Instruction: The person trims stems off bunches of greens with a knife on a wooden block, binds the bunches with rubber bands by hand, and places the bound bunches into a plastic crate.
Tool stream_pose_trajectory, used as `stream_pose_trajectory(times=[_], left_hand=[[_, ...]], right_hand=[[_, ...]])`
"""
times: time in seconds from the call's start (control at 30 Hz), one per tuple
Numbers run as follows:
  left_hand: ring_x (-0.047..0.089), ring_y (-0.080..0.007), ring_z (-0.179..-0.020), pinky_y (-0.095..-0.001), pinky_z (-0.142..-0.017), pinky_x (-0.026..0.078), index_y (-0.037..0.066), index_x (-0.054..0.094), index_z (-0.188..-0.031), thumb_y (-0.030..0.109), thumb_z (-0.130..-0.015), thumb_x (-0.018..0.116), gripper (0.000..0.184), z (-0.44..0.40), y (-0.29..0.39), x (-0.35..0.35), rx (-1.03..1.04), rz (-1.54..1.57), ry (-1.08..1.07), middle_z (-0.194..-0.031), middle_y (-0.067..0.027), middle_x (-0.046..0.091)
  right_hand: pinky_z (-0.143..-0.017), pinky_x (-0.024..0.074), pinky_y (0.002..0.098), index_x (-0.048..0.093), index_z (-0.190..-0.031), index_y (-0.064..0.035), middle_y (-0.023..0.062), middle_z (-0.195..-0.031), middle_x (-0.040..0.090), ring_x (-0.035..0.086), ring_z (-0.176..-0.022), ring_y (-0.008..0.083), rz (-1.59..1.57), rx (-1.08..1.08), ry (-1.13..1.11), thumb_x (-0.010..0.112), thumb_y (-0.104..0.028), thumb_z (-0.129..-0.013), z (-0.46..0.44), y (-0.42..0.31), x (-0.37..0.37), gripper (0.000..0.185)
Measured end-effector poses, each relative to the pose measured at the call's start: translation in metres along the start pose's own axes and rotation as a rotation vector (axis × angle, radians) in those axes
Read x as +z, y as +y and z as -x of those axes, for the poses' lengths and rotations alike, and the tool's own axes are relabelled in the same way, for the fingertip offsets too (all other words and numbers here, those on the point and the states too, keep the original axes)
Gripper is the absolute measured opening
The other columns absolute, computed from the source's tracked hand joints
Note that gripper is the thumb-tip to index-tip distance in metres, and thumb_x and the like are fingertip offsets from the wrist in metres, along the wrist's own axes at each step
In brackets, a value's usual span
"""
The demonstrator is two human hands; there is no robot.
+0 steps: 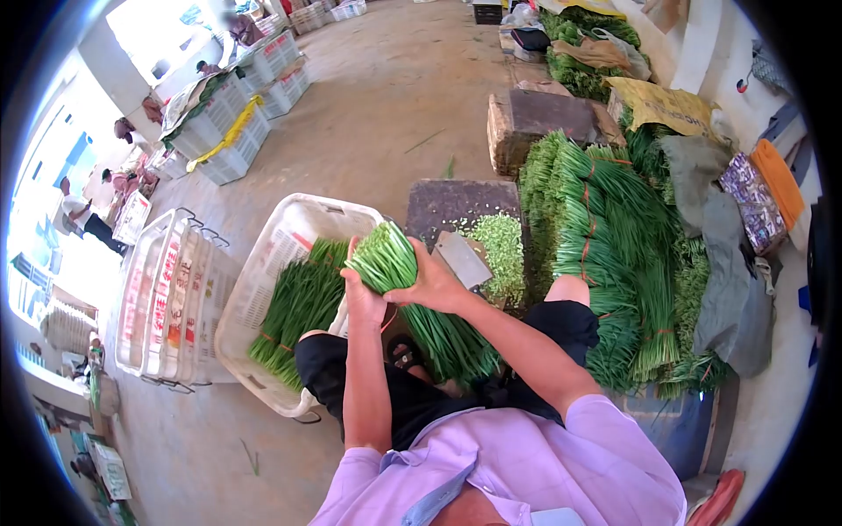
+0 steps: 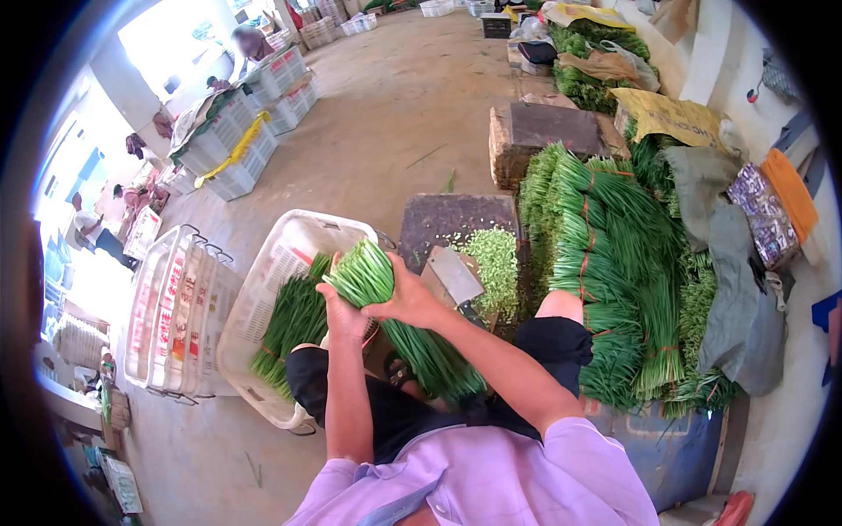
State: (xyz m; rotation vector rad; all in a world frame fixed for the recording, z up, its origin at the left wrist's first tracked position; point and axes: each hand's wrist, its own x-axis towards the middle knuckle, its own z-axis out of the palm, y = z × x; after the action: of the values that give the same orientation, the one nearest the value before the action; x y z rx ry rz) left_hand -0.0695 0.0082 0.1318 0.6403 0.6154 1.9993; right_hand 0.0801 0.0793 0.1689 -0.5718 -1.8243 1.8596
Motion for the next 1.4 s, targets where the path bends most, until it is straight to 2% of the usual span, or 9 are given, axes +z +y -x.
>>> stream_pose_trajectory(times=[0.07,0.2,0.23,0.4,0.57,0.7,1.0,1.1,1.4], left_hand=[[0.053,-0.028,-0.128,-0.0423,-0.106,0.046,0.005,0.032,-0.151,0.04,-0.097,0.061,0.071,0.004,0.01,0.016,-0.011,0.014,0.085,-0.143,-0.0135,0.048],[0.053,-0.0261,-0.125,-0.0395,-0.101,0.048,-0.001,0.03,-0.152,0.002,-0.09,0.064,0.071,0.011,-0.004,0.018,0.111,-0.349,0.154,-0.142,-0.0168,0.047],[0.06,-0.023,-0.114,-0.036,-0.094,0.053,-0.005,0.049,-0.138,-0.001,-0.089,0.064,0.052,0.004,-0.008,0.023,0.141,-0.437,0.311,-0.132,-0.0163,0.056],[0.069,-0.0206,-0.091,-0.0351,-0.082,0.058,-0.005,0.061,-0.119,0.002,-0.091,0.062,0.029,-0.01,0.019,0.028,0.118,-0.268,0.386,-0.107,-0.0109,0.068],[0.069,-0.0242,-0.093,-0.0385,-0.082,0.059,-0.006,0.061,-0.116,0.012,-0.091,0.065,0.03,-0.02,0.034,-0.013,0.132,-0.182,0.49,-0.11,-0.0131,0.067],[0.068,-0.0222,-0.095,-0.0372,-0.083,0.057,-0.004,0.062,-0.116,0.013,-0.092,0.063,0.029,-0.023,0.04,-0.017,0.134,-0.128,0.507,-0.109,-0.0106,0.067],[0.069,-0.0262,-0.093,-0.0407,-0.081,0.059,-0.008,0.061,-0.113,0.016,-0.091,0.067,0.034,-0.036,0.053,-0.02,0.192,-0.178,0.663,-0.109,-0.0153,0.067],[0.068,-0.0282,-0.091,-0.043,-0.078,0.059,-0.012,0.061,-0.109,0.016,-0.087,0.074,0.038,-0.045,0.056,-0.027,0.276,-0.19,0.773,-0.108,-0.0169,0.067],[0.069,-0.026,-0.088,-0.04,-0.077,0.059,-0.008,0.062,-0.112,0.014,-0.085,0.075,0.037,-0.048,0.045,-0.002,0.314,-0.225,0.821,-0.106,-0.0138,0.068]], right_hand=[[-0.104,0.0452,0.0417,0.025,-0.147,0.0011,0.0257,-0.134,0.052,0.055,-0.125,0.0352,0.309,-0.217,0.196,0.091,-0.03,-0.066,-0.006,0.005,-0.002,0.109],[-0.106,0.0431,0.0445,0.023,-0.147,0.0045,0.03,-0.135,0.05,0.048,-0.13,0.0431,0.705,-0.16,0.279,0.091,-0.031,-0.064,-0.005,0.004,0.007,0.113],[-0.107,0.042,0.0457,0.022,-0.148,0.0044,0.0327,-0.138,0.046,0.046,-0.13,0.0468,0.694,-0.124,0.205,0.09,-0.032,-0.064,-0.004,-0.001,0.009,0.115],[-0.11,0.0398,0.0414,0.026,-0.15,0.0012,0.0233,-0.141,0.05,0.051,-0.131,0.0343,0.477,-0.294,0.065,0.091,-0.032,-0.065,-0.004,0.003,-0.03,0.112],[-0.092,0.0522,0.033,0.063,-0.122,0.0004,0.0151,-0.112,0.067,0.066,-0.102,0.0205,0.384,-0.128,0.228,0.078,-0.02,-0.084,0.018,0.003,-0.071,0.046],[-0.073,0.052,0.0248,0.071,-0.1,0.0007,0.0022,-0.084,0.068,0.062,-0.078,0.0077,0.215,-0.049,0.155,0.069,-0.01,-0.092,0.042,-0.009,-0.057,0.013],[-0.066,0.0497,0.0293,0.07,-0.092,-0.0008,0.0076,-0.08,0.068,0.063,-0.073,0.0159,0.447,-0.225,0.011,0.073,-0.008,-0.088,0.074,0.017,-0.044,0.009],[-0.068,0.0521,0.0365,0.07,-0.092,-0.0039,0.0117,-0.085,0.067,0.066,-0.079,0.0303,0.566,-0.359,-0.025,0.072,-0.011,-0.086,0.082,0.025,-0.037,0.009],[-0.072,0.054,0.0409,0.067,-0.096,-0.0054,0.0117,-0.093,0.065,0.065,-0.081,0.0338,0.869,-0.458,0.131,0.069,-0.012,-0.086,0.031,0.034,-0.009,0.012]])
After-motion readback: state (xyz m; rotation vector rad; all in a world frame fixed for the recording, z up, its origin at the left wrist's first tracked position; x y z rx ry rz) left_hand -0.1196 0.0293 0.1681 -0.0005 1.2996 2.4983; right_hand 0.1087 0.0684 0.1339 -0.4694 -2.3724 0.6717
